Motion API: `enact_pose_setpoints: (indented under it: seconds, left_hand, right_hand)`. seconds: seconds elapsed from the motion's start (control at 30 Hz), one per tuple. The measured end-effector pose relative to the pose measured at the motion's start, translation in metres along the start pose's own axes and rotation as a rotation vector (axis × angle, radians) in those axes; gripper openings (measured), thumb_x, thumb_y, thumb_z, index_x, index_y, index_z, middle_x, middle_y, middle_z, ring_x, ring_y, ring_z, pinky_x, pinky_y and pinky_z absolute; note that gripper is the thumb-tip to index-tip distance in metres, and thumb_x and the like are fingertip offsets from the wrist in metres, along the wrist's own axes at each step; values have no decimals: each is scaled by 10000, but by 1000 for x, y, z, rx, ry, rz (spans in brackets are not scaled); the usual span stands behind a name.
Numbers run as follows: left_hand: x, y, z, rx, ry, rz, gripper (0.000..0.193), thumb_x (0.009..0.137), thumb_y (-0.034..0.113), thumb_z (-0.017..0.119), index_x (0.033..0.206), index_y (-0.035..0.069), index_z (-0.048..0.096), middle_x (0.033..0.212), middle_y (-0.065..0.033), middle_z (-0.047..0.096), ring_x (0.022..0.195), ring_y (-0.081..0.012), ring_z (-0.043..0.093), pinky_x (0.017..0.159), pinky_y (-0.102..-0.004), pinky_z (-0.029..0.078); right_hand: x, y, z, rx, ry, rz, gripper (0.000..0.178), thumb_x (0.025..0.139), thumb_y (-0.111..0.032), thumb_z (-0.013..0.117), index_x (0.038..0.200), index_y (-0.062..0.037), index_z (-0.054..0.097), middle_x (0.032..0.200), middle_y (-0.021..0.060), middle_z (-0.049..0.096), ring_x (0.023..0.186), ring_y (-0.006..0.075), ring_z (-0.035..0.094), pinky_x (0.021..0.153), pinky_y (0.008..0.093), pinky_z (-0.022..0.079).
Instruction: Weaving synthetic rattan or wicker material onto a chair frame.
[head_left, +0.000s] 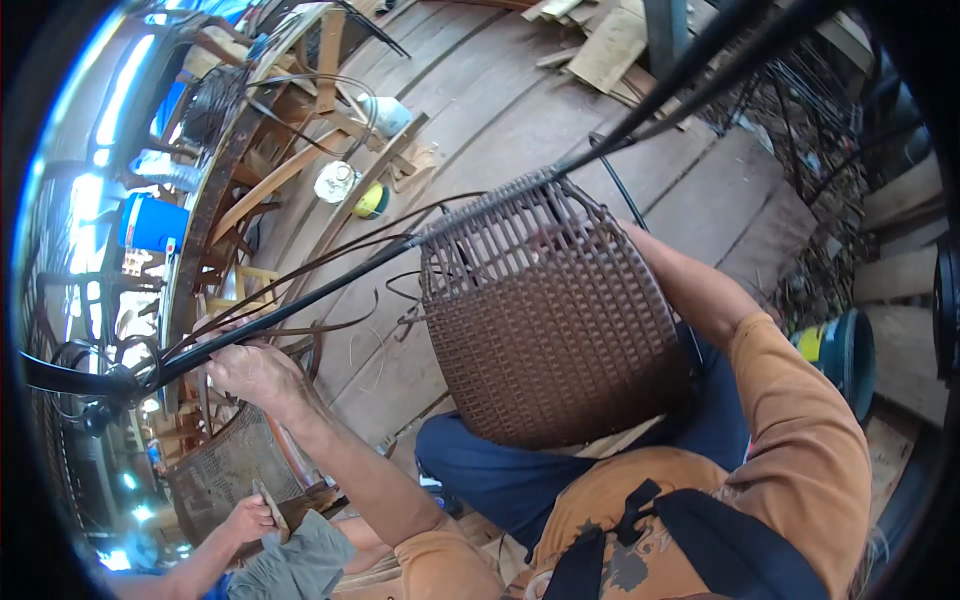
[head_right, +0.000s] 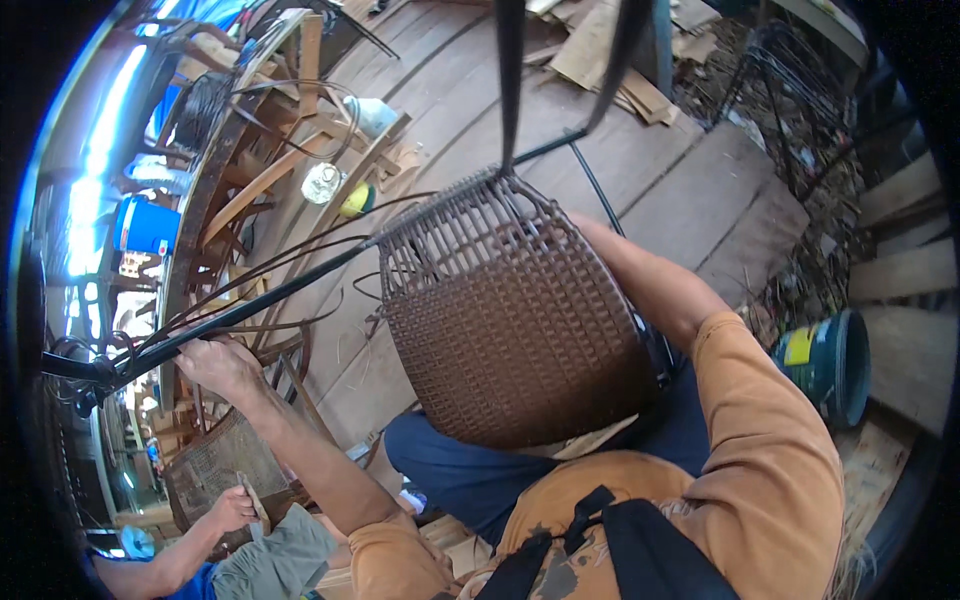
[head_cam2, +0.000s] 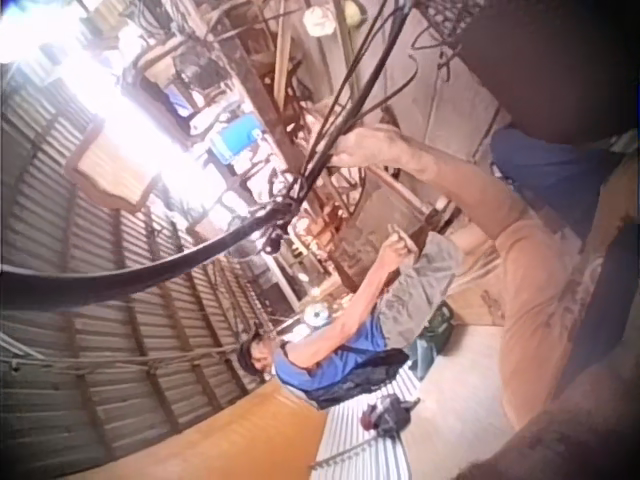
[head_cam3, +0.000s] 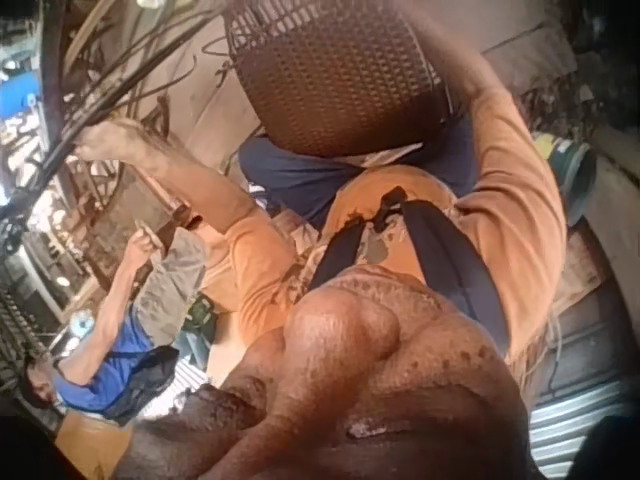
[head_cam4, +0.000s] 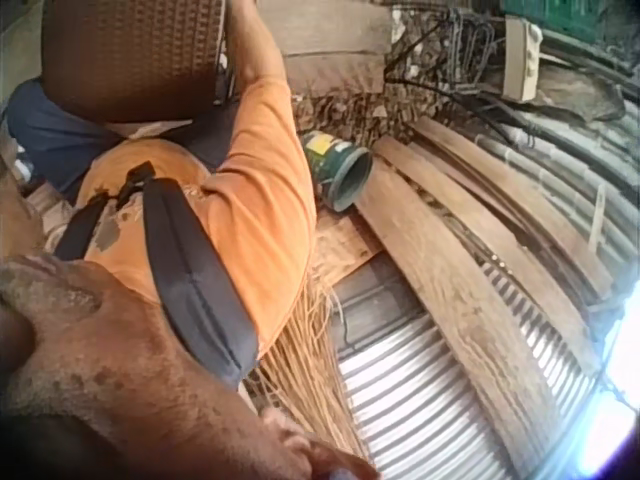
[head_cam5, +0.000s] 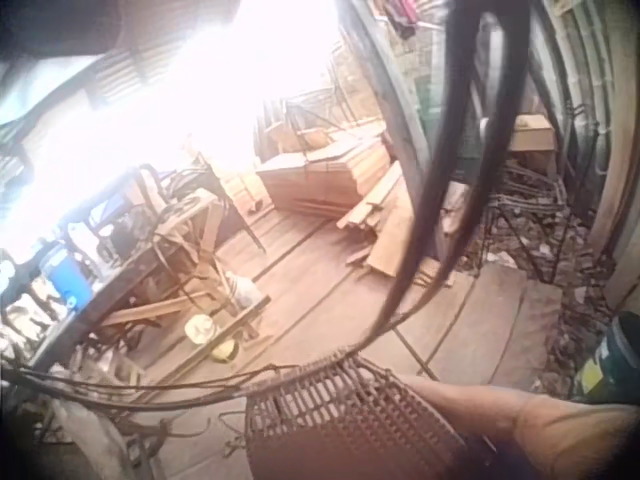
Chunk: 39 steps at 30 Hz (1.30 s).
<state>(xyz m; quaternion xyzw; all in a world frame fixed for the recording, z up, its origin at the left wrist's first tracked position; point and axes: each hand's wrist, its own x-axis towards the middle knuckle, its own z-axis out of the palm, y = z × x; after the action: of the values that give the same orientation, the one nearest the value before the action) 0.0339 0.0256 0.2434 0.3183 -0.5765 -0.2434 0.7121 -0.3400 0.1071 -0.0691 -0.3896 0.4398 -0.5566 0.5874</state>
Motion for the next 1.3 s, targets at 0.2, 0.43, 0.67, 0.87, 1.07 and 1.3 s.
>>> enact_pose_setpoints:
  seconds: [0.2, 0.43, 0.67, 0.87, 1.07, 1.3]
  left_hand:
    - [-6, 3, 10, -101, 15, -42, 329, 881, 352, 526, 949, 37, 462, 842, -47, 480, 653, -97, 463, 598, -218, 436]
    - [-1, -4, 8, -84, -28, -41, 189, 907, 233, 493, 931, 48, 462, 797, -33, 483, 629, -94, 462, 590, -202, 444]
    - [-11, -17, 12, 5, -46, 142, 253, 934, 253, 431, 951, 1, 438, 854, -94, 495, 755, -167, 538, 699, -280, 466]
    - [-85, -60, 11, 256, -24, -83, 390, 952, 267, 343, 1201, -33, 361, 1159, -157, 440, 997, -201, 487, 884, -290, 387]
    - [-165, -138, -22, 324, -236, -635, 419, 936, 310, 384, 1088, -57, 516, 987, -139, 551, 920, -234, 523, 861, -338, 393]
    - [-124, -140, 4, 375, -507, -801, 592, 923, 473, 330, 945, -53, 601, 890, -118, 606, 809, -179, 552, 772, -300, 419]
  right_hand:
    - [51, 6, -14, -213, 62, -88, 190, 840, -205, 523, 879, -33, 594, 758, 52, 577, 646, 135, 518, 594, 284, 445]
    - [36, 28, -35, -422, 261, -141, 201, 833, -234, 528, 822, -43, 590, 708, 39, 556, 616, 130, 496, 579, 275, 428]
    - [-128, -64, -131, 552, 545, -243, 205, 838, -298, 589, 729, -140, 518, 518, -35, 402, 561, 139, 449, 667, 335, 425]
    - [-254, -70, -178, 582, 862, -369, 321, 853, -379, 558, 918, -66, 550, 505, -56, 363, 560, 104, 400, 618, 280, 382]
    - [-272, -50, -248, 439, 1143, -365, 225, 854, -312, 560, 765, -111, 516, 547, -23, 417, 558, 117, 431, 526, 297, 371]
    - [-173, 4, -153, -1012, 852, -65, 367, 846, -200, 556, 1143, 9, 500, 1086, 96, 563, 1035, 219, 513, 926, 296, 368]
